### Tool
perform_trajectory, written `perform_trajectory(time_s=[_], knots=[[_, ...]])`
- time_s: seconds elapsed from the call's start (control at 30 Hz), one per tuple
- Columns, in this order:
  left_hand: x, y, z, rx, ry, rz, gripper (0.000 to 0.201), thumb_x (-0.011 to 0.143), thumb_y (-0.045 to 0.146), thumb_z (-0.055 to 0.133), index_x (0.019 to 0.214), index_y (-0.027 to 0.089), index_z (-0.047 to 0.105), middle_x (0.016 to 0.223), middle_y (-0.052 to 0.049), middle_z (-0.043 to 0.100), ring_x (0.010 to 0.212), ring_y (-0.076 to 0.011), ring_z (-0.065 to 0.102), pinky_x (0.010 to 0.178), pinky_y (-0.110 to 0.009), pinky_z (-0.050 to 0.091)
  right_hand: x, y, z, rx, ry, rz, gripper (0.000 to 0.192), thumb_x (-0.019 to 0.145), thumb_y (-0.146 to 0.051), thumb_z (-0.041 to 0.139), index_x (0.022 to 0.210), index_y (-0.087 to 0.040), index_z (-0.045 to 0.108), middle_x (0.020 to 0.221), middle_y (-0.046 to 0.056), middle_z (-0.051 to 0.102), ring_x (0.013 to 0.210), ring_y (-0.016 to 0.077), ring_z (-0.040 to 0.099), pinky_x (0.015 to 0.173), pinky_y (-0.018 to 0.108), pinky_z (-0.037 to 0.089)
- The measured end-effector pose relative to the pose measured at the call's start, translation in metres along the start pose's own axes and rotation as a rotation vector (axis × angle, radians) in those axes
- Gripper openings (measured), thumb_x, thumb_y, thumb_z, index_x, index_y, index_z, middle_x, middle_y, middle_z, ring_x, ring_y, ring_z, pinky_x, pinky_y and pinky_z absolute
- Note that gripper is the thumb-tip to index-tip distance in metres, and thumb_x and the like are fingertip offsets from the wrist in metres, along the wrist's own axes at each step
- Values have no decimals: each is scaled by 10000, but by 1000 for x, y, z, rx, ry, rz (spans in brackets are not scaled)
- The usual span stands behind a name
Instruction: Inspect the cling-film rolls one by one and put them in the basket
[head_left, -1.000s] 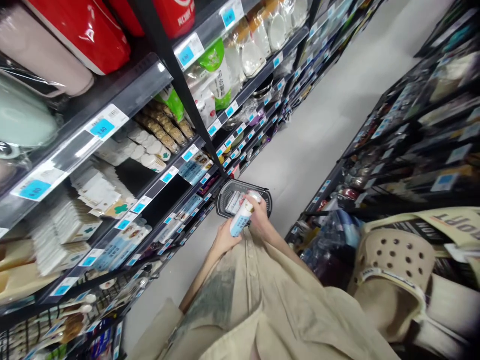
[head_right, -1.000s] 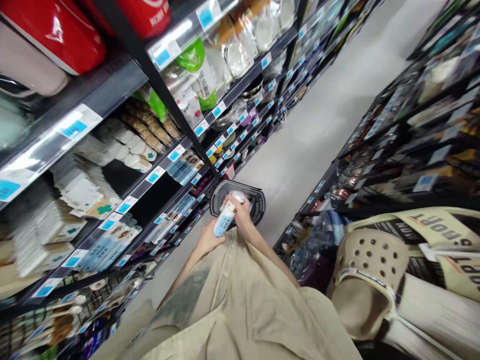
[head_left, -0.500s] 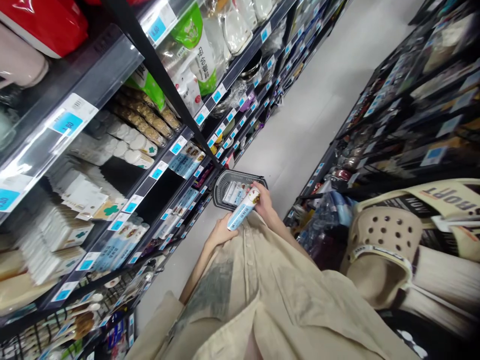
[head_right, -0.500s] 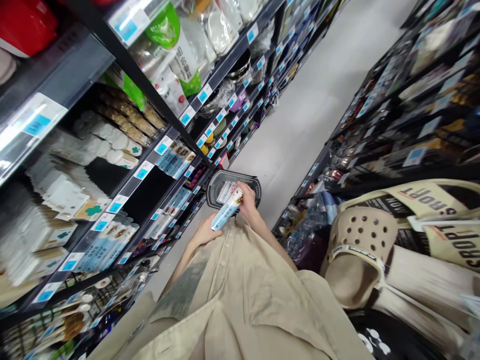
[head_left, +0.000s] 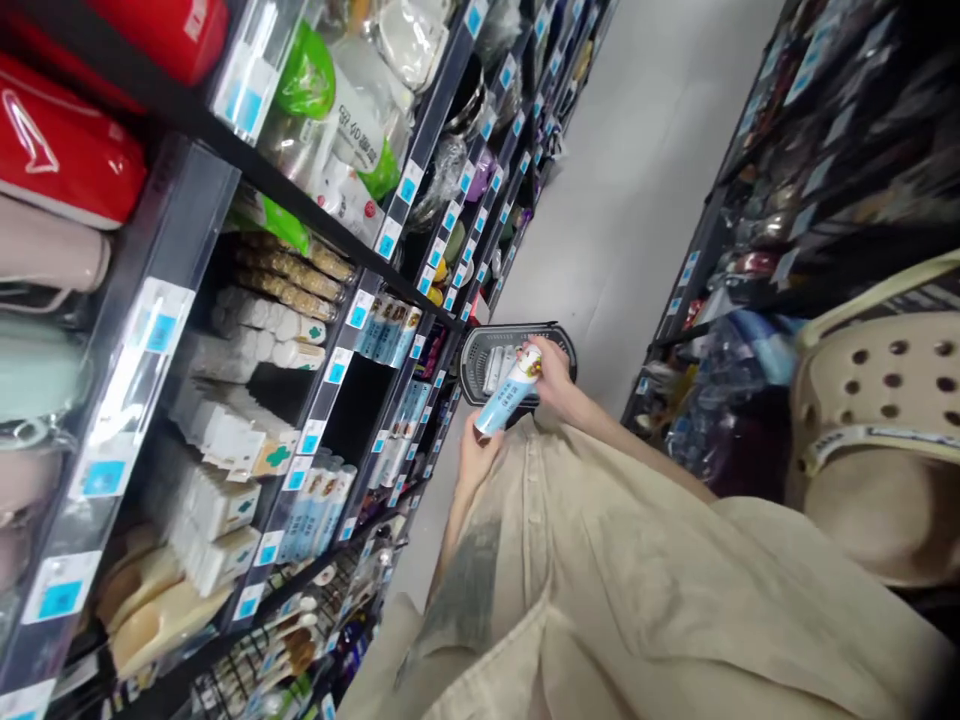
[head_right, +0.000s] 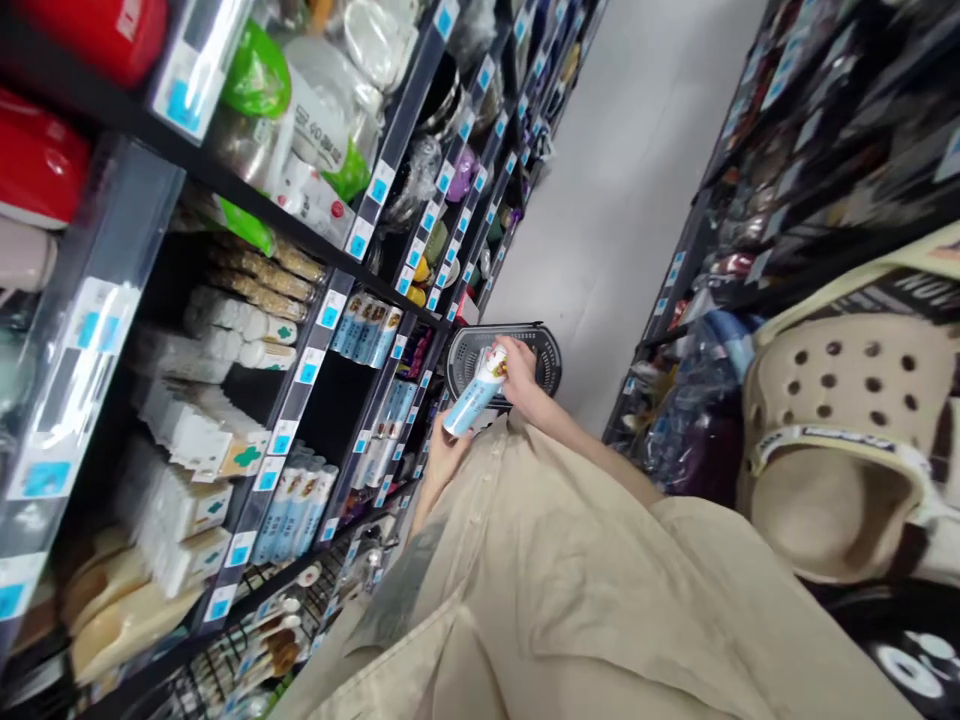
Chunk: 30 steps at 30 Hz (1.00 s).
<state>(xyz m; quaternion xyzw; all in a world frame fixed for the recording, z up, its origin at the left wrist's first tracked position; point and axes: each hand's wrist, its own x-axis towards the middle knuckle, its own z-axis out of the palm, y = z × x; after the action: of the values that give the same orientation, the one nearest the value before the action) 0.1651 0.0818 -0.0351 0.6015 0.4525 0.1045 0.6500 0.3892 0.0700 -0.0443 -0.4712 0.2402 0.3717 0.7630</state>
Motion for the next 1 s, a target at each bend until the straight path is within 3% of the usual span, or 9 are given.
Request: perform_trajectory(time_s=[0.13,0.37,0.53,0.73,0.87,1.0], knots=[[11,-6,-11,-277,128,0,680,754,557,822,1291,218,579,1377,-140,583,1238,-273,602,948,-379,557,2,1,11,49,43,36,208,740,-253,774,799,-228,576,766,-18,696,635,146,652,561,259,542],[31,-13,-44,-425,260,-59,603,788,484,837,1288,220,627,1358,-130,620,1172,-224,657,1007,-375,545,0,8,14,-208,-152,137,169,751,-310,752,844,-192,676,830,12,709,744,155,630,657,256,490],[44,-14,-68,-391,277,-82,487,872,405,778,1292,207,635,1310,-133,657,1087,-195,693,994,-362,555,5,11,7,-326,-205,193,109,782,-279,689,850,-194,695,809,14,683,790,168,619,695,261,479],[56,-16,-107,-316,397,-139,325,940,333,702,1222,178,654,1233,-127,672,987,-171,707,939,-333,581,17,8,0,-314,-191,203,134,788,-249,658,907,-205,702,1064,33,730,973,172,672,831,268,499],[64,-17,-143,-319,510,-142,227,958,292,669,1153,177,652,1218,-113,666,992,-155,696,944,-314,582,25,22,-21,-270,-182,192,163,806,-298,652,931,-212,709,1163,54,735,1023,191,695,885,296,517],[71,-21,-181,-275,580,-152,197,954,309,666,1092,173,633,1151,-100,677,986,-143,691,956,-295,570,39,62,-70,-446,-116,238,191,785,-316,662,926,-201,721,1066,77,760,981,220,710,908,343,528]])
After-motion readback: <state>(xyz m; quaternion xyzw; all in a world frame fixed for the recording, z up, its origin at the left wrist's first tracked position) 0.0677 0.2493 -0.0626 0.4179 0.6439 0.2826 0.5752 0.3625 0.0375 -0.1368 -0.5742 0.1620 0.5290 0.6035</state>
